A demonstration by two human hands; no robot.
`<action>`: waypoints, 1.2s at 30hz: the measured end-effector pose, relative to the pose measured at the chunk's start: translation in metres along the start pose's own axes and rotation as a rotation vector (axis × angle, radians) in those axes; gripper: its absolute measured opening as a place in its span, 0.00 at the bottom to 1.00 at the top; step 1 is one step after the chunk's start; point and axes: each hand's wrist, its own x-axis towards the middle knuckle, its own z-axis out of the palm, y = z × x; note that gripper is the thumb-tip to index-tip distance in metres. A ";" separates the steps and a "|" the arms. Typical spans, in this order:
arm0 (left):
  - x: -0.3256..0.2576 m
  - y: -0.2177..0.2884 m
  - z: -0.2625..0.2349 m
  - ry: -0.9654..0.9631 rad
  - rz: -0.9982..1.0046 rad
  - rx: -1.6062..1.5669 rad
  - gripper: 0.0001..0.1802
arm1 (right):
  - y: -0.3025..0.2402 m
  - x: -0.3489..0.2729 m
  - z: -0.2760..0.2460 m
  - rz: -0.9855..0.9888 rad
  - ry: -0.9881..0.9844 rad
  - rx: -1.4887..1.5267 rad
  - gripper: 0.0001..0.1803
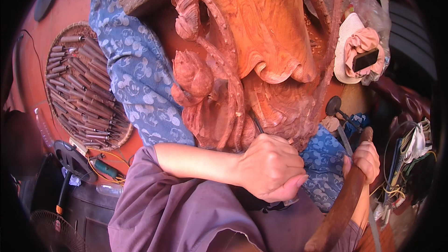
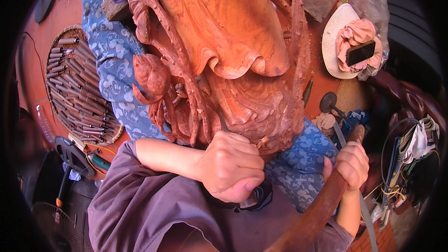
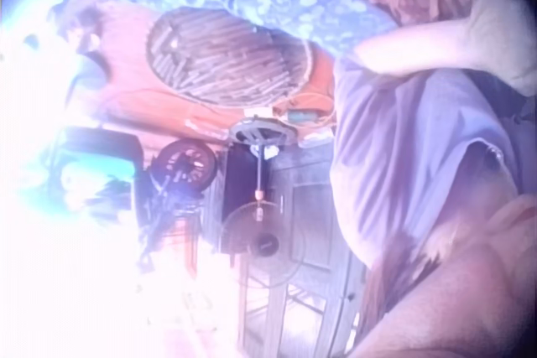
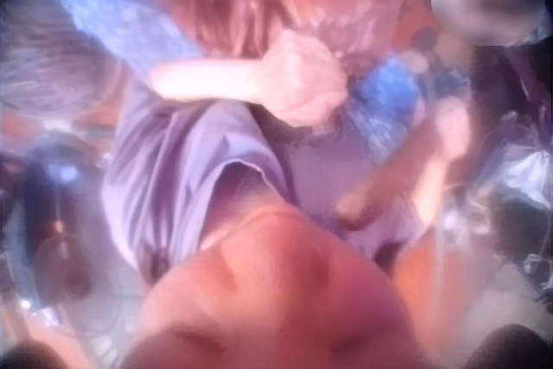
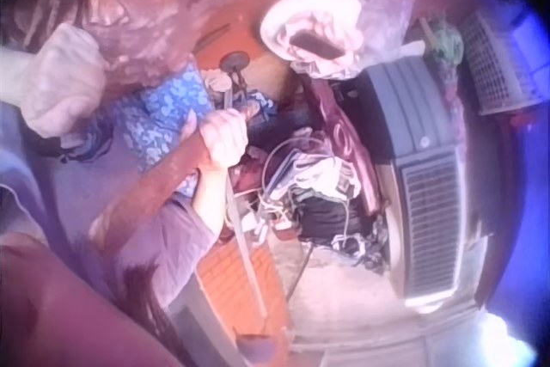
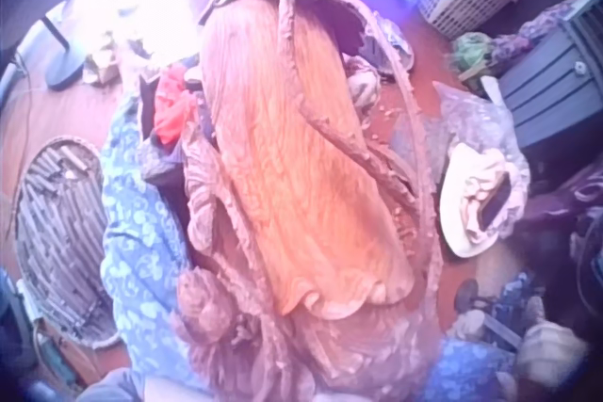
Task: The person carves a large wooden sculpture using a chisel and mallet. They repeatedly strike the chisel to remove wood chips and refine the surface details of the sculpture.
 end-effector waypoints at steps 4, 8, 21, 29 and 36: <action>0.001 -0.003 -0.005 -0.031 -0.002 -0.020 0.11 | -0.003 0.006 0.004 0.046 -0.064 -0.218 0.19; 0.002 -0.001 -0.009 -0.006 0.007 -0.017 0.12 | -0.002 -0.002 0.002 0.012 0.003 -0.091 0.17; -0.001 -0.007 -0.013 -0.055 0.018 0.011 0.11 | -0.004 0.003 0.000 0.010 0.012 -0.212 0.16; -0.003 -0.008 -0.009 -0.087 0.040 0.080 0.12 | -0.004 -0.001 0.000 -0.047 0.065 -0.193 0.15; -0.003 -0.002 -0.006 -0.189 -0.030 0.170 0.10 | -0.002 0.006 -0.004 -0.033 0.015 -0.275 0.14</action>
